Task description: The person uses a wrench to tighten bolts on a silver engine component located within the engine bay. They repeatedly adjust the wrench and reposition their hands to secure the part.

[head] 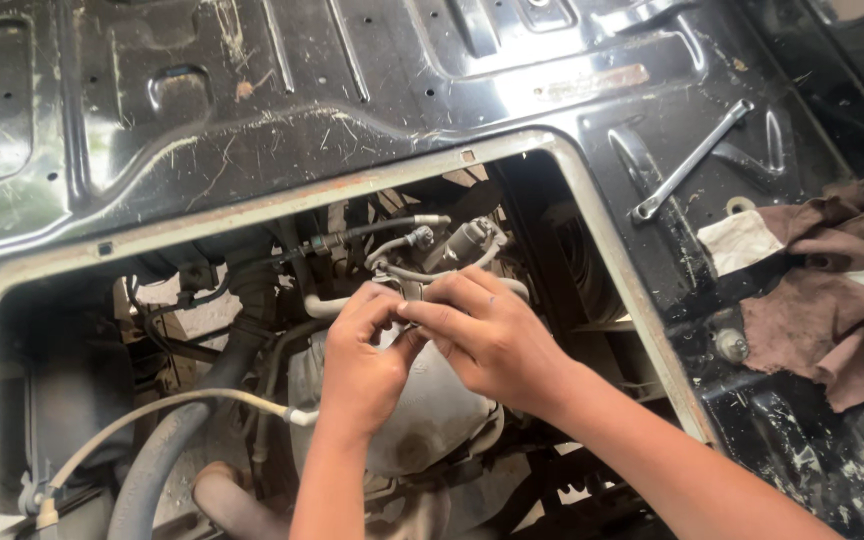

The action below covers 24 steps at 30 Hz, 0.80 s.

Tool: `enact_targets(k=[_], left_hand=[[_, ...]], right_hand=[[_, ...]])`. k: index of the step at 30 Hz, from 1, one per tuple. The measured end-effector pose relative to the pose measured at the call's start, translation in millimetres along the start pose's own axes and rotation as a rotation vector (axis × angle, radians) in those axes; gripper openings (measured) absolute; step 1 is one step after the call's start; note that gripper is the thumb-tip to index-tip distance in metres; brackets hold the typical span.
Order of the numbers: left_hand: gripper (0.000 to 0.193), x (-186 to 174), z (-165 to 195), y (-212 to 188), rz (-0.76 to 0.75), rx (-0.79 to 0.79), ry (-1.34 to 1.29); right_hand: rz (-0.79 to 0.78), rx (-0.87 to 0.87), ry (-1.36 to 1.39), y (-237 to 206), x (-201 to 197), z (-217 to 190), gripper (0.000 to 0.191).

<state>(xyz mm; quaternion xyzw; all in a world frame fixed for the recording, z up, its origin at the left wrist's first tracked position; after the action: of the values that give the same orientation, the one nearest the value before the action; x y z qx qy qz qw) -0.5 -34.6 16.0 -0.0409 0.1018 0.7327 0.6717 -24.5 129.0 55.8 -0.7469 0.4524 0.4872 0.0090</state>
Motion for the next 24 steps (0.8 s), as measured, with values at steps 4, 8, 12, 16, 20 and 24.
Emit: enact_targets(k=[4, 8, 12, 16, 20, 24], left_hand=[[0.022, 6, -5, 3, 0.07, 0.045, 0.024], [0.024, 9, -11, 2, 0.098, 0.084, 0.159], [0.024, 4, -12, -2, 0.071, 0.092, 0.012], [0.02, 1, -7, -2, 0.001, 0.046, -0.051], [0.024, 4, -3, 0, 0.036, -0.046, 0.013], [0.027, 7, -2, 1, 0.096, -0.037, 0.099]], right_hand=[[0.047, 0.113, 0.132, 5, 5, -2, 0.033], [0.052, 0.082, 0.157, 4, 9, 2, 0.023], [0.054, -0.008, 0.053, -2, 7, 3, 0.026], [0.054, -0.032, 0.144, -2, 3, 1, 0.033], [0.112, 0.118, 0.284, 0, 4, 1, 0.037], [0.091, 0.116, 0.153, -1, 8, 7, 0.031]])
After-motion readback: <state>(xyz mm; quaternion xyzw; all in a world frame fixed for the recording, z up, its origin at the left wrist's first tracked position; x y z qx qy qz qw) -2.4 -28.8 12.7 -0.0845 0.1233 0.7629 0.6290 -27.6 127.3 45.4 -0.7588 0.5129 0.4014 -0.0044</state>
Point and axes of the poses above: each hand's wrist, its own y-axis towards the middle knuckle, its own x-axis out of the palm, z = x × y, the point moved 1 cm from there along y, towards the middle knuckle
